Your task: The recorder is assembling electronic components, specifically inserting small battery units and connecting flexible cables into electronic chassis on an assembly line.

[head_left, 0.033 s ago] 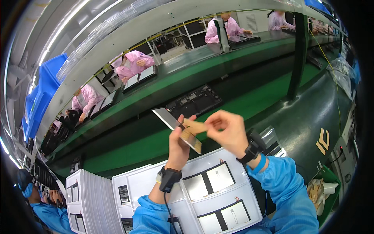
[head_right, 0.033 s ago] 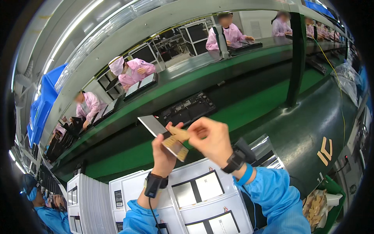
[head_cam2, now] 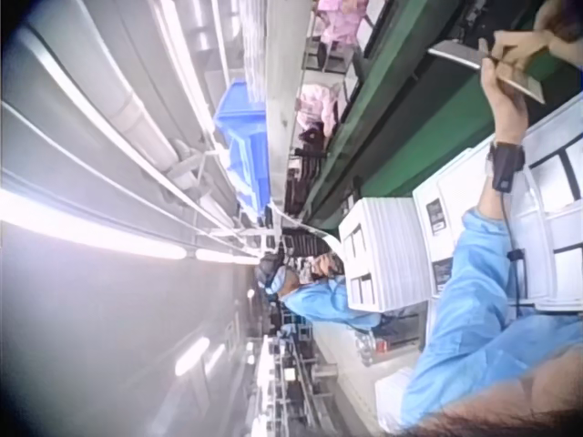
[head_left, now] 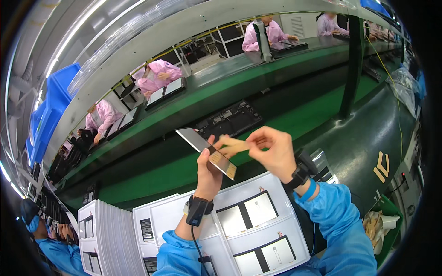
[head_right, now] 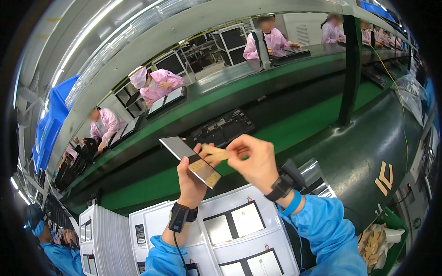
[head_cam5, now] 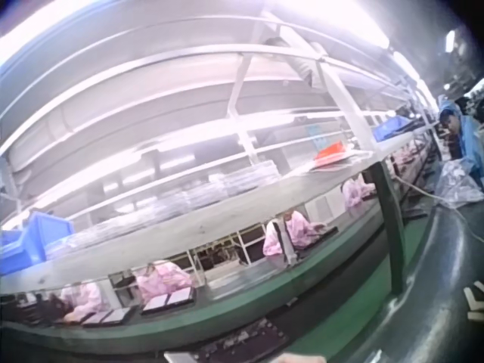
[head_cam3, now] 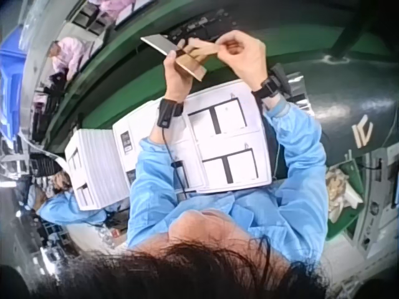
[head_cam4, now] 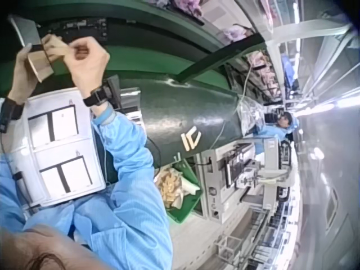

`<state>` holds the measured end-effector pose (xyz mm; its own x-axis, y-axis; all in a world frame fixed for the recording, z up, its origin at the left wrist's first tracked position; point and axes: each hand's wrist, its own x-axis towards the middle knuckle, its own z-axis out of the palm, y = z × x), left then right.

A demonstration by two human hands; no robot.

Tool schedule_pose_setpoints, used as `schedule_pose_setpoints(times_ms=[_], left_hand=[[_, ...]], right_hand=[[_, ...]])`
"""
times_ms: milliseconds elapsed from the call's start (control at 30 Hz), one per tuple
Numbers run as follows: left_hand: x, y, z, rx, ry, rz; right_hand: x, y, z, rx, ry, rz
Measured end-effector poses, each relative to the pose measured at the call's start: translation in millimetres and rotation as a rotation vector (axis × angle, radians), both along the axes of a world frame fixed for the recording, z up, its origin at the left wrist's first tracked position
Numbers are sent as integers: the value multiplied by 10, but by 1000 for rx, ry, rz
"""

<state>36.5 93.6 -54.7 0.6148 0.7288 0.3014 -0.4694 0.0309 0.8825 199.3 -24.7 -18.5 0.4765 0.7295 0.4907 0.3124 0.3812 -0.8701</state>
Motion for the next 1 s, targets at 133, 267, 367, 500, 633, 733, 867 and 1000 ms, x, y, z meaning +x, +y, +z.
schedule_pose_setpoints(times_ms=[133, 267, 367, 500, 633, 733, 867, 1000], left_hand=[[-33, 57, -36, -6, -94, -20], [54, -23, -83, 88, 23, 40], [37, -10, -89, 141, 66, 60], [12, -14, -78, 170, 58, 14], [25, -24, -56, 31, -103, -105], [3, 24, 51, -12, -115, 26], [-23, 157, -51, -57, -226, 68], [-8, 187, -90, -22, -265, 115]], right_hand=[[-179, -47, 54, 62, -30, 84], [-478, -154, 57, 57, -174, 61], [-463, -145, 23, 29, -169, 48], [-396, -87, -57, -61, 37, 156], [-144, 76, -155, -11, 263, 152], [-47, 32, -23, 20, -50, -64], [-407, -120, 22, 48, -261, 118], [-614, -167, -18, 69, -404, 18]])
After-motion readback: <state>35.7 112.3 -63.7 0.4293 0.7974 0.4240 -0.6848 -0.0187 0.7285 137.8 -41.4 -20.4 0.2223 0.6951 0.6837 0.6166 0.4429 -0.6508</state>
